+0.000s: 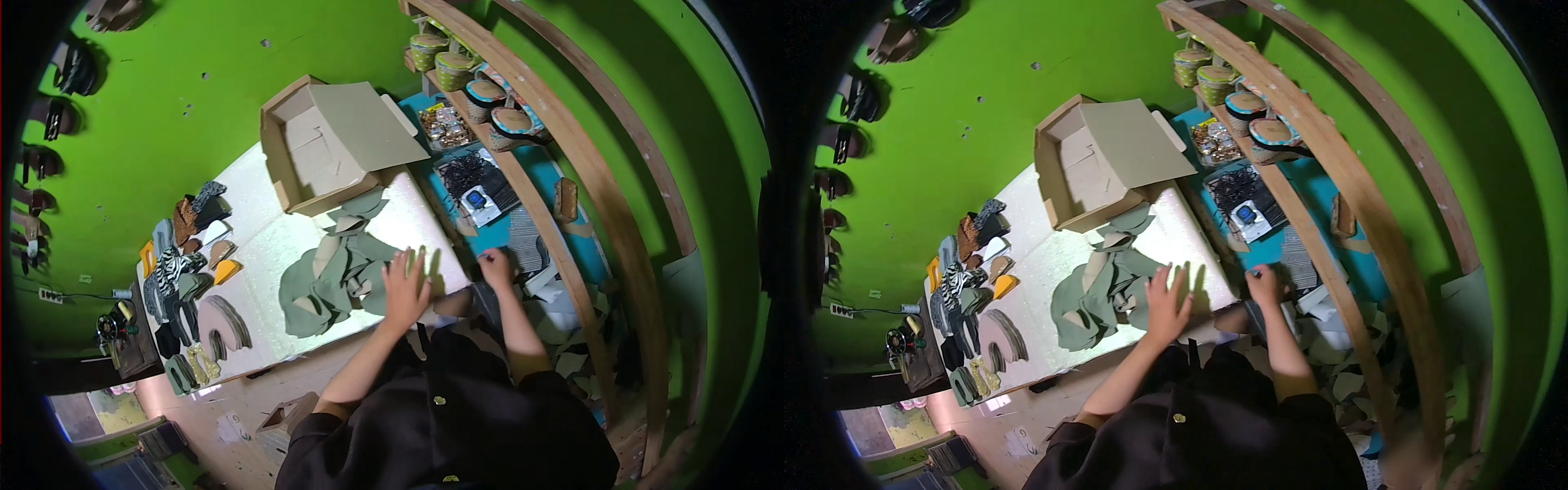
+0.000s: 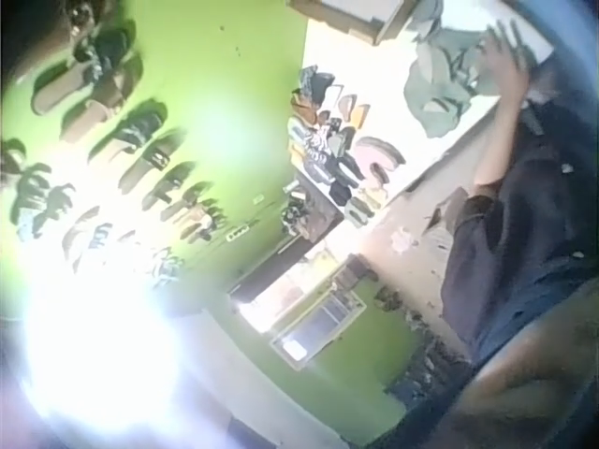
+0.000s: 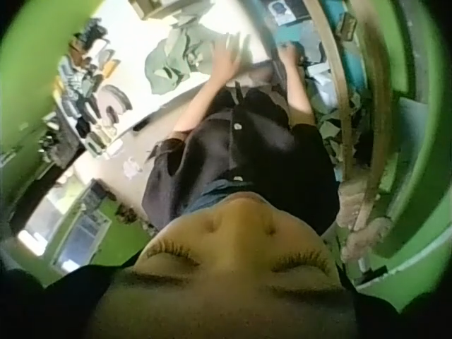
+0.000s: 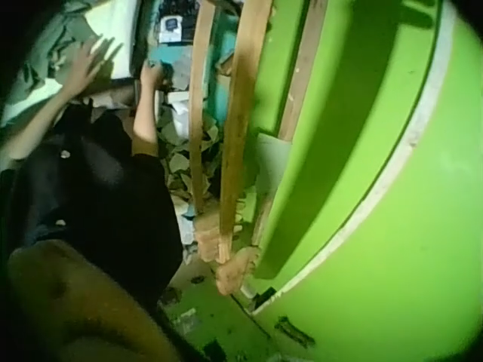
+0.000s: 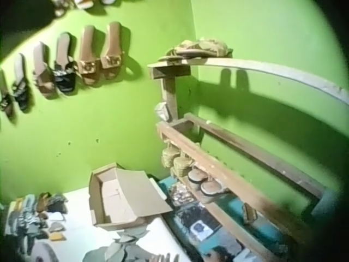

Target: The recorder is sorting, aligning, and inspecting various fabric and leather shoe upper components on a worktable in a workshop.

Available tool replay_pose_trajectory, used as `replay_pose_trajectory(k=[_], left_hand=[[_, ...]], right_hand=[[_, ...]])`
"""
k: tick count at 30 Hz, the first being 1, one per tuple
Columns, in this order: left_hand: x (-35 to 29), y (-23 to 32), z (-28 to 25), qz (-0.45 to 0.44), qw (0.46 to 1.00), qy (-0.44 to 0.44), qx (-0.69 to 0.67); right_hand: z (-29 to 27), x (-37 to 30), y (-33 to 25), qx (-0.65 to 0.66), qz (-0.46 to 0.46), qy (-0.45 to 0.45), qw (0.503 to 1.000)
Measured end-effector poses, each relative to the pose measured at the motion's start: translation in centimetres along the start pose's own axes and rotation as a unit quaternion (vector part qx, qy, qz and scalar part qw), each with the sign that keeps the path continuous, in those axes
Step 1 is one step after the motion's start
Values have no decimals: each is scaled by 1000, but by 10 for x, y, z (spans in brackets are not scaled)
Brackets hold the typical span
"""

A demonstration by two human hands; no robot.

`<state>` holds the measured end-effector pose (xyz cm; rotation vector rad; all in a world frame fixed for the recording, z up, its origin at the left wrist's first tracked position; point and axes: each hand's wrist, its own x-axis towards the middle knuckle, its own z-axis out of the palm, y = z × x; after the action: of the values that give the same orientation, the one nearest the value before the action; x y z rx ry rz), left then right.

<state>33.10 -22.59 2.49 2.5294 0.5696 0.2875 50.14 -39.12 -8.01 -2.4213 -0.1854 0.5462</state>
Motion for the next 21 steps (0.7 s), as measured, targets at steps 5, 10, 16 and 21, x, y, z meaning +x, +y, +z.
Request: replay_pose_trajectory(k=[5, 10, 16, 21], left_hand=[[0, 21, 59, 10, 997, -67, 24], [2, 21, 69, -6, 995, -78, 65], [3, 21, 66, -23, 993, -109, 44], [3, 18, 55, -25, 994, -103, -6]], right_hand=[[22, -16, -13, -142, 4, -26, 990], [26, 9, 17, -34, -80, 9, 996], [-15, 20, 43, 214, -49, 12, 976], [-47, -4, 2, 139, -168, 53, 974]])
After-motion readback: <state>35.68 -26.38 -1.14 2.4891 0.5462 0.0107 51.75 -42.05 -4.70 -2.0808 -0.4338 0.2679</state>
